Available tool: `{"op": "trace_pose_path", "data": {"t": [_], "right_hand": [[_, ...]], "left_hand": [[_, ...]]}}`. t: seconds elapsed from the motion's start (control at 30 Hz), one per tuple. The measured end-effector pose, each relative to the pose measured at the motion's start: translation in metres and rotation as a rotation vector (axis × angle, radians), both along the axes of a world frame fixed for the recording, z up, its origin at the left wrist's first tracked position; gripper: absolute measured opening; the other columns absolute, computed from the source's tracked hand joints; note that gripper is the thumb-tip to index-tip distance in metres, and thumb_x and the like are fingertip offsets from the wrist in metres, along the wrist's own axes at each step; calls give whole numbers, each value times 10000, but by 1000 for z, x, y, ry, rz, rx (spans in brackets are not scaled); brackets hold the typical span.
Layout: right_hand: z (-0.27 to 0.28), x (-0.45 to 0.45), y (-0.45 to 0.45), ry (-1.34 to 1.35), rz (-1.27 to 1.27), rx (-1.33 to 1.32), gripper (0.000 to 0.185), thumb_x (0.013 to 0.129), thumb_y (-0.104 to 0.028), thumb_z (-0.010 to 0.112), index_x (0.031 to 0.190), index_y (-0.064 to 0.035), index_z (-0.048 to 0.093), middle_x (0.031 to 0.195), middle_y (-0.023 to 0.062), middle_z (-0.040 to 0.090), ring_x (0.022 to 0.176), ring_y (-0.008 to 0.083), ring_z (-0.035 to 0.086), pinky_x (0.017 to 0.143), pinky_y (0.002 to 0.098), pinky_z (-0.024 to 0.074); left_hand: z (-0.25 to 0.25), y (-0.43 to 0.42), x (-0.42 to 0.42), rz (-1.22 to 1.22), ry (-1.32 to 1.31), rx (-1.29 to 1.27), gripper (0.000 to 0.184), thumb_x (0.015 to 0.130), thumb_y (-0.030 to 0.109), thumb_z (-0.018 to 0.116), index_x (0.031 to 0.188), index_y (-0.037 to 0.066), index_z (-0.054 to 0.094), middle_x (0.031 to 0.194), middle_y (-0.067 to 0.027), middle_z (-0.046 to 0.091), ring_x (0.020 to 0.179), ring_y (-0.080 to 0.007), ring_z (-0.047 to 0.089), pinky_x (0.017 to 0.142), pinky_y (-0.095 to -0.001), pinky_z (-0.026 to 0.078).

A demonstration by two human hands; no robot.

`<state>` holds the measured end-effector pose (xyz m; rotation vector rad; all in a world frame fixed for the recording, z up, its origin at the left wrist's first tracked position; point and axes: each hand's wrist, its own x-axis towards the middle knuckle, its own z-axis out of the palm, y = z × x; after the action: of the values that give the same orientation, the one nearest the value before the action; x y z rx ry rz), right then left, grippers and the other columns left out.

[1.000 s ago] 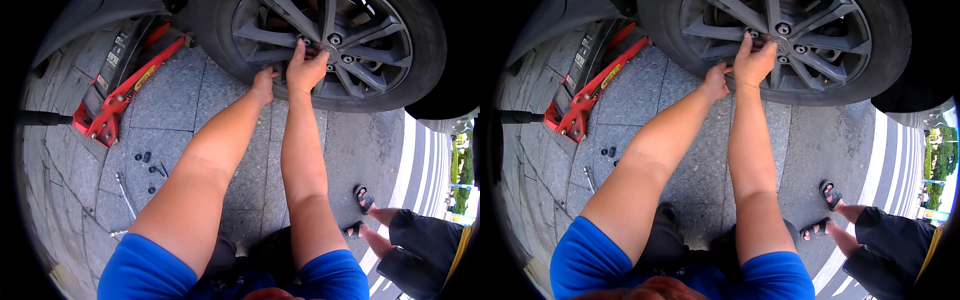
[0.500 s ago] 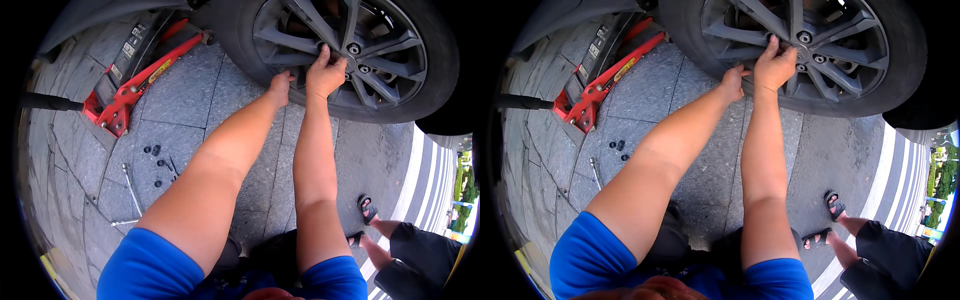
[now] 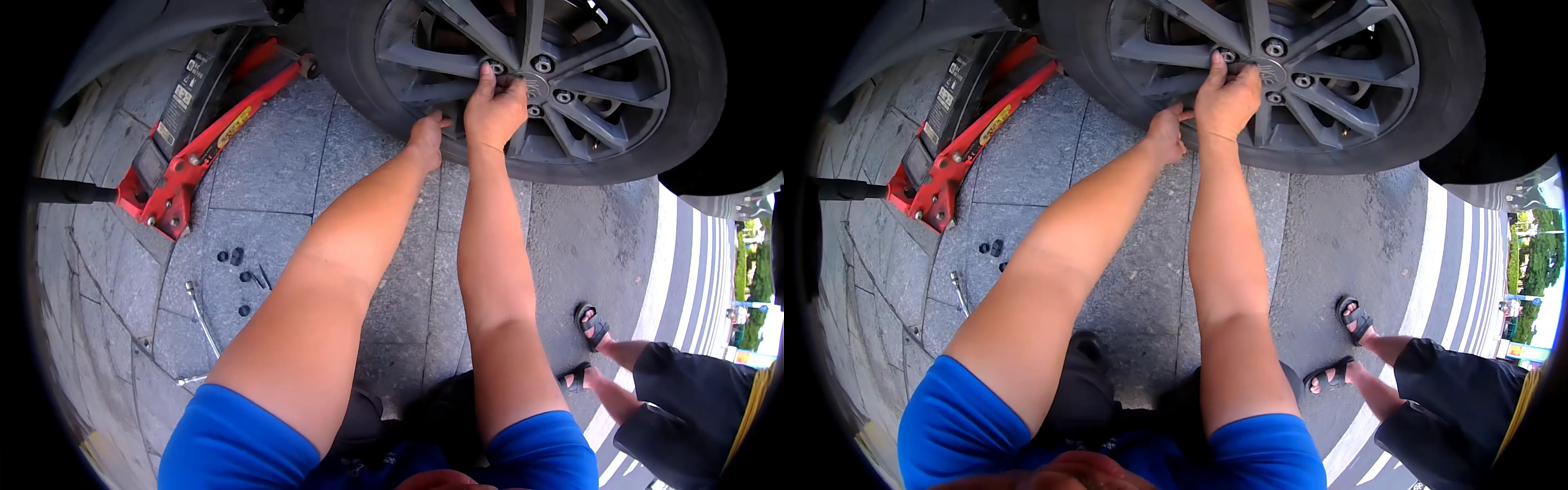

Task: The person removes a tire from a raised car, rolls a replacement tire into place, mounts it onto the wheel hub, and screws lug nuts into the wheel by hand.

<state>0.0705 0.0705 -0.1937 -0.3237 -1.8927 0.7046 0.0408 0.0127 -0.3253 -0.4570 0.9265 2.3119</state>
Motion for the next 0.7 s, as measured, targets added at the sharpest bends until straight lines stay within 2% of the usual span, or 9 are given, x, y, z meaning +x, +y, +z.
{"op": "trace_pose_path", "data": {"t": [0.03, 0.1, 0.17, 0.23, 0.4, 0.53, 0.6, 0.67, 0.7], "right_hand": [[0, -1, -1, 1, -34, -7, 322, 819, -266, 752, 767, 2, 580, 658, 107, 623, 585, 255, 609, 579, 368, 484], [2, 1, -2, 8, -71, -16, 324, 818, -268, 753, 765, 2, 582, 660, 110, 626, 589, 254, 613, 579, 368, 485], [3, 6, 1, -12, 71, -59, 338, 816, -283, 754, 760, 6, 588, 653, 114, 628, 586, 251, 616, 579, 369, 484], [5, 3, 4, -10, 48, -41, 344, 815, -289, 754, 758, 8, 589, 646, 115, 626, 582, 250, 615, 580, 366, 485], [9, 4, -2, -41, 15, -137, 349, 814, -295, 751, 764, 17, 602, 641, 122, 629, 573, 257, 614, 591, 359, 496], [10, 7, 1, -3, 47, -49, 364, 819, -309, 745, 753, 20, 606, 637, 127, 628, 570, 266, 612, 594, 365, 497], [14, 8, -2, -60, 37, -186, 376, 822, -321, 741, 736, 18, 604, 632, 131, 625, 574, 273, 612, 592, 369, 494], [8, 3, -2, 16, 4, -130, 384, 816, -321, 747, 704, 9, 585, 623, 132, 618, 571, 284, 605, 585, 380, 486], [3, 5, -2, 44, 38, -96, 362, 810, -282, 748, 708, 14, 565, 653, 152, 607, 600, 330, 594, 602, 419, 480]], "left_hand": [[0, 0, 0, 7, -22, 0, 422, 973, 362, 456, 1109, -5, 614, 1437, -213, 404, 1323, -250, 350, 1089, -379, 253], [1, -1, 0, -6, -26, 57, 416, 975, 358, 456, 1107, -4, 614, 1425, -208, 419, 1300, -252, 381, 1069, -370, 284], [2, -1, 0, -23, -29, 114, 411, 976, 354, 457, 1106, -3, 614, 1413, -202, 435, 1278, -254, 412, 1050, -362, 315], [9, -1, 2, -3, -87, 41, 410, 979, 353, 454, 1104, -4, 613, 1383, -180, 470, 1226, -256, 464, 1010, -351, 363], [-3, 0, -3, -5, -41, -3, 411, 982, 356, 444, 1109, 4, 615, 1387, -161, 473, 1285, -240, 405, 1056, -340, 305], [13, -3, 4, 4, -44, -56, 404, 980, 359, 441, 1115, 22, 618, 1391, -139, 477, 1327, -204, 348, 1083, -320, 247], [19, -5, 4, -18, -59, -111, 406, 982, 361, 436, 1118, 25, 617, 1362, -126, 499, 1290, -197, 383, 1065, -326, 271], [24, -5, 8, -48, -70, -165, 407, 985, 364, 431, 1120, 28, 616, 1332, -113, 522, 1254, -189, 419, 1047, -333, 295], [35, -8, 14, -31, -73, -169, 413, 988, 369, 423, 1120, 29, 616, 1296, -101, 543, 1209, -179, 452, 1017, -330, 325]]}}
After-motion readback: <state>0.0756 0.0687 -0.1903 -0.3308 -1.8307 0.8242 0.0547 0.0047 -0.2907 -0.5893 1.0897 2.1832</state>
